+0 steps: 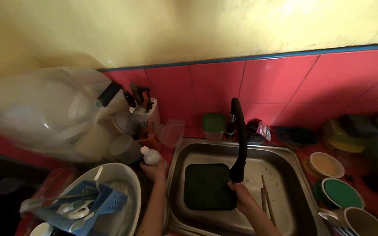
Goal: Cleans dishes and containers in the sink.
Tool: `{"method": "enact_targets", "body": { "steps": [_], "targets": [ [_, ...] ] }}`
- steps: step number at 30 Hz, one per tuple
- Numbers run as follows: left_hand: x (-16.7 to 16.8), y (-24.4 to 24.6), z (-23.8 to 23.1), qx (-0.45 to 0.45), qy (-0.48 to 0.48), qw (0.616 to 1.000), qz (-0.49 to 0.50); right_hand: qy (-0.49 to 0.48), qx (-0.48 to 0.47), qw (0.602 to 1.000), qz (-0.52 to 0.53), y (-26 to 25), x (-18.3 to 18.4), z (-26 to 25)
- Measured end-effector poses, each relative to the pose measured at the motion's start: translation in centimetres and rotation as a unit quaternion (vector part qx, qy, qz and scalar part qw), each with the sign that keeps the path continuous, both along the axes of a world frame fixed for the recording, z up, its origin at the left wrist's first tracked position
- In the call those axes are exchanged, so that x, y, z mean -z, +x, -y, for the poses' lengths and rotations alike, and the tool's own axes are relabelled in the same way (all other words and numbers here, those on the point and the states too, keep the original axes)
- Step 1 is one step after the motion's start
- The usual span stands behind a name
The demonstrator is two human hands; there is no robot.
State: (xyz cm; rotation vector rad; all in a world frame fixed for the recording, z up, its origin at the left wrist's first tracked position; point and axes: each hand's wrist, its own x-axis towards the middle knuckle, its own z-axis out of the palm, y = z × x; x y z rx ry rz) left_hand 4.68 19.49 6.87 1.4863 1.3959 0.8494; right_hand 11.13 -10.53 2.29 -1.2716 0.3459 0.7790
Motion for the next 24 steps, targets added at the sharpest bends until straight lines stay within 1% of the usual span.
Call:
{"method": "enact_targets", "body": {
  "steps": [2, 3, 4, 6, 8, 9, 10, 11, 12, 13, 14, 15, 16, 17, 18, 19, 20, 21, 22, 23, 24],
  "targets": [
    [-0.8, -0.2, 3.0, -0.007, -0.043, 0.999, 0.019, -0.011, -0.006, 1.0, 0.002, 0.8, -0.8, 0.5],
    [-1.2, -0.5, 4.9, 0.014, -0.069, 0.997, 0.009, -0.017, -0.012, 1.0, 0.009, 1.2, -1.2, 0.7],
    [-1.7, -0.9, 6.9, 0.059, -0.11, 0.992, -0.009, -0.02, -0.023, 0.999, 0.023, 1.7, -1.7, 1.0],
    [-2.1, -1.4, 10.1, 0.156, -0.216, 0.963, -0.028, -0.013, -0.039, 0.998, 0.052, 2.7, -2.3, 1.6],
    [-1.5, -1.5, 11.5, 0.197, -0.32, 0.927, -0.005, -0.021, -0.07, 0.994, 0.077, 3.5, -2.7, 2.0],
    [-1.1, -1.5, 11.9, 0.202, -0.372, 0.906, 0.022, -0.057, -0.093, 0.988, 0.107, 3.9, -3.1, 2.0],
    [-0.7, -1.4, 12.3, 0.196, -0.417, 0.886, 0.057, -0.127, -0.128, 0.971, 0.156, 4.2, -3.5, 1.9],
    [-0.2, -1.4, 12.9, 0.189, -0.454, 0.866, 0.094, -0.223, -0.177, 0.935, 0.21, 4.4, -4.1, 1.8],
    [0.2, -1.5, 13.7, 0.177, -0.48, 0.85, 0.128, -0.323, -0.224, 0.884, 0.252, 4.3, -4.6, 1.5],
    [0.7, -1.5, 14.6, 0.161, -0.5, 0.836, 0.158, -0.391, -0.247, 0.838, 0.288, 3.8, -4.8, 1.0],
    [1.1, -1.5, 15.4, 0.148, -0.515, 0.824, 0.185, -0.414, -0.236, 0.814, 0.332, 3.2, -3.9, 0.4],
    [1.6, -1.4, 16.0, 0.141, -0.527, 0.811, 0.211, -0.429, -0.217, 0.788, 0.385, 2.7, -2.1, -0.3],
    [2.2, -1.2, 16.5, 0.141, -0.536, 0.798, 0.236, -0.439, -0.211, 0.754, 0.44, 2.4, 0.0, -1.3],
    [2.7, -1.0, 17.0, 0.146, -0.544, 0.786, 0.255, -0.434, -0.222, 0.718, 0.497, 1.8, 1.3, -2.2],
    [3.1, -0.8, 17.4, 0.147, -0.554, 0.776, 0.264, -0.425, -0.271, 0.676, 0.538, 0.8, 1.5, -2.8],
    [3.4, -0.6, 17.7, 0.138, -0.561, 0.772, 0.266, -0.406, -0.345, 0.637, 0.557, -0.1, 0.9, -3.0],
    [3.6, -0.4, 17.7, 0.124, -0.563, 0.774, 0.263, -0.358, -0.404, 0.621, 0.568, -0.9, 0.5, -2.9],
    [3.8, -0.4, 17.5, 0.111, -0.561, 0.777, 0.264, -0.321, -0.439, 0.607, 0.579, -1.3, 0.6, -2.4],
    [3.9, -0.8, 17.2, 0.109, -0.564, 0.772, 0.271, -0.301, -0.458, 0.603, 0.58, -1.3, 0.8, -1.6],
    [3.9, -1.2, 17.0, 0.114, -0.564, 0.772, 0.271, -0.299, -0.458, 0.612, 0.571, -0.8, 1.0, -0.6],
    [3.7, -1.8, 16.8, 0.117, -0.563, 0.772, 0.27, -0.318, -0.448, 0.628, 0.551, 0.3, 1.2, 0.2]
  ]
}}
